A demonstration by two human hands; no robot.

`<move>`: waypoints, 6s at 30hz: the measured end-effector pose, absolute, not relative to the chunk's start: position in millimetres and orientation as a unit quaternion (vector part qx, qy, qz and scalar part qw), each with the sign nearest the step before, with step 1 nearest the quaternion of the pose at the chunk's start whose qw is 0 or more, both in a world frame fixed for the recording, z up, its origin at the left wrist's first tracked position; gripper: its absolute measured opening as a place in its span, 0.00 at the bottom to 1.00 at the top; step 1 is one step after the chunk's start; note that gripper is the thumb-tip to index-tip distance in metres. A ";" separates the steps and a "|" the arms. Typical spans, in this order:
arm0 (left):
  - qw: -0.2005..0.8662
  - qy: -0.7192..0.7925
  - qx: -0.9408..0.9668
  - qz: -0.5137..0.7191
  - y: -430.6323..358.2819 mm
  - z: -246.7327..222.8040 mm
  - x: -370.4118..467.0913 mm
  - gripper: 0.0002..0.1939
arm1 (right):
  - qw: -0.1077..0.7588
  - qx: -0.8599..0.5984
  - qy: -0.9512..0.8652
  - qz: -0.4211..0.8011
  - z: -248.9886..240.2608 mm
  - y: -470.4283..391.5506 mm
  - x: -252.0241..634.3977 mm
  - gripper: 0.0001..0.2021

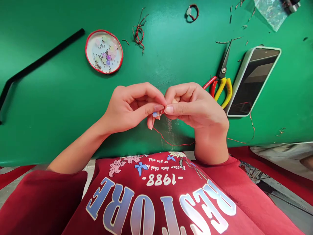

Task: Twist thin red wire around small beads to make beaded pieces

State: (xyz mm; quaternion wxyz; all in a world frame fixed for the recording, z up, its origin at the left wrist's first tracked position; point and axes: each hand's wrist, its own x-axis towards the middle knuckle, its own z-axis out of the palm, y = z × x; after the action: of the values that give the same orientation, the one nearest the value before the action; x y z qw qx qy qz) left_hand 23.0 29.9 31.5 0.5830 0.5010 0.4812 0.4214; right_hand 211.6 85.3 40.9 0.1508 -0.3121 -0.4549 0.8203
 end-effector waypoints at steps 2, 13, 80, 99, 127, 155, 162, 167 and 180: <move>0.558 0.500 0.509 0.424 29.8 30.6 21.2 0.11 | 0.172 -0.350 -0.467 0.794 41.5 83.7 210.0 0.16; 0.448 0.543 0.562 0.433 27.5 17.8 24.5 0.05 | 0.299 -0.507 -0.600 0.541 44.8 62.8 193.6 0.09; 0.643 0.372 0.342 0.576 31.2 20.9 28.6 0.07 | 0.378 -0.291 -0.814 0.332 13.8 68.9 193.3 0.06; 0.743 0.308 0.383 0.454 31.4 19.7 30.9 0.05 | 0.505 -0.487 -0.574 0.421 4.2 82.9 199.5 0.14; 0.695 0.365 0.211 0.582 38.1 17.3 23.7 0.21 | 0.334 -0.357 -0.820 0.297 1.4 66.7 190.1 0.18; 0.895 0.155 0.207 0.364 26.3 18.9 29.0 0.11 | 0.521 -0.501 -0.403 0.562 -21.2 101.0 216.5 0.15; 0.885 0.184 0.191 0.384 27.2 19.7 28.4 0.12 | 0.578 -0.505 -0.400 0.502 -44.1 121.4 258.5 0.10; 0.830 0.303 0.157 0.441 33.9 16.4 29.9 0.16 | 0.670 -0.483 -0.451 0.339 -44.8 133.2 267.7 0.09; 0.808 0.336 0.202 0.441 35.0 15.2 29.6 0.15 | 0.368 -0.315 -0.805 0.342 18.3 75.6 206.8 0.19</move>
State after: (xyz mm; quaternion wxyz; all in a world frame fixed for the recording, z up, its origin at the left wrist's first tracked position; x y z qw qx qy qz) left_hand 29.6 35.0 15.2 0.8075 0.2019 0.3362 0.4406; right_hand 206.8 75.6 18.3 0.3676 -0.3150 -0.8055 0.3418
